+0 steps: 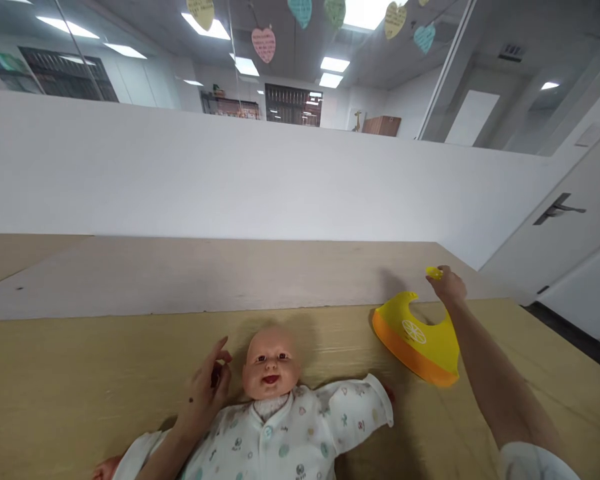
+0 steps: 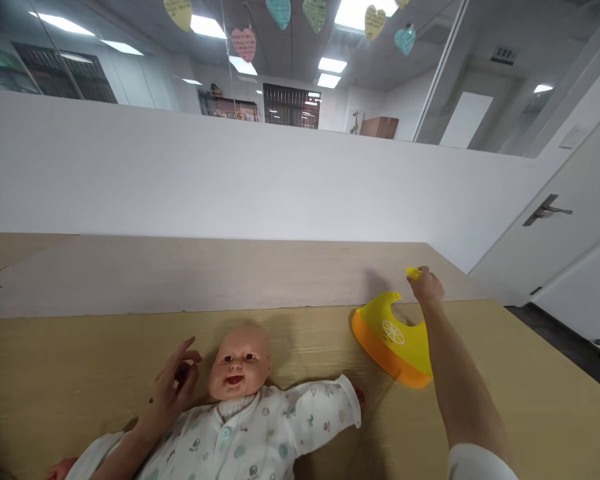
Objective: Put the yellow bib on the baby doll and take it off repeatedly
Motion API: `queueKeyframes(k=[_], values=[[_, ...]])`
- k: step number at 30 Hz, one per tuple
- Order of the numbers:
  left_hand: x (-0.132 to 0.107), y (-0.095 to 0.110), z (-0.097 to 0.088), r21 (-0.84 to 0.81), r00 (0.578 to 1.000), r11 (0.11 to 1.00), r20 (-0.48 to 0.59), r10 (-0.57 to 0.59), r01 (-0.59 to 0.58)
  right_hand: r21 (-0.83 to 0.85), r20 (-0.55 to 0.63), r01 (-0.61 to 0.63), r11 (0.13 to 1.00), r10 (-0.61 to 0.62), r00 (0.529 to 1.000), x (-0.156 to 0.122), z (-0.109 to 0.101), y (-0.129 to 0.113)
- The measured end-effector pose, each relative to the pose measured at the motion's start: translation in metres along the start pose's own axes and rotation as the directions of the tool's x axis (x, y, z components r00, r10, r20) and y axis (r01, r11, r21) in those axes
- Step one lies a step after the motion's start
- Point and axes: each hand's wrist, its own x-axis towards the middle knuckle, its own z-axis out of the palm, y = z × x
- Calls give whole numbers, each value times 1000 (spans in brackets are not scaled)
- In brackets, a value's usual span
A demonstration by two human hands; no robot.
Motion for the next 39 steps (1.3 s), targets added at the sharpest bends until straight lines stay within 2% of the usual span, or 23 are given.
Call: queueKeyframes(k=[4, 6, 8, 11, 15, 20, 21, 22, 25, 29, 30, 31, 32, 33, 36, 39], values=[[0, -3, 0, 44, 999, 998, -19, 47, -46, -96, -177, 7, 995, -24, 984, 4, 6, -7], [0, -3, 0, 65, 997, 995, -24, 80, -78, -120, -229, 25, 992, -53, 972, 4, 10, -7], [-1, -2, -1, 84, 995, 992, -15, 99, -98, -112, -245, 73, 991, -99, 964, 2, 13, -4], [0, 0, -2, 86, 996, 992, 9, 92, -92, -18, -207, 124, 992, -125, 970, -10, 19, 2], [-1, 3, -3, 80, 997, 994, 16, 77, -78, 241, -191, 232, 943, -188, 963, -49, 33, 7], [2, 9, -5, 86, 998, 994, -10, 64, -63, 360, -170, 425, 831, -390, 905, -131, 47, -6], [4, 11, -6, 77, 998, 995, -8, 63, -62, 390, -170, 465, 795, -434, 885, -150, 46, -11], [5, 14, -9, 65, 998, 996, -4, 66, -65, 451, -183, 524, 722, -500, 846, -169, 44, -16], [2, 23, -20, 51, 994, 993, 30, 101, -103, 519, -184, 682, 515, -712, 677, -222, 28, -31], [-25, 33, -40, 161, 969, 956, 56, 240, -246, 500, -73, 827, 256, -939, 335, -276, 2, -38], [-35, 34, -44, 197, 959, 939, 52, 278, -283, 471, -51, 856, 211, -963, 266, -285, -2, -38], [-46, 34, -47, 233, 951, 922, 51, 306, -309, 434, -36, 883, 178, -976, 215, -294, -4, -38], [-57, 33, -50, 263, 943, 906, 67, 327, -333, 391, -23, 905, 167, -981, 192, -300, -4, -38], [-67, 32, -53, 282, 935, 891, 97, 342, -356, 351, -7, 920, 175, -982, 190, -306, -4, -38], [-88, 27, -61, 260, 886, 853, 243, 396, -453, 280, 51, 928, 245, -969, 241, -317, 1, -39], [-94, 19, -66, 213, 820, 822, 378, 430, -529, 244, 66, 927, 286, -958, 279, -324, 6, -40]])
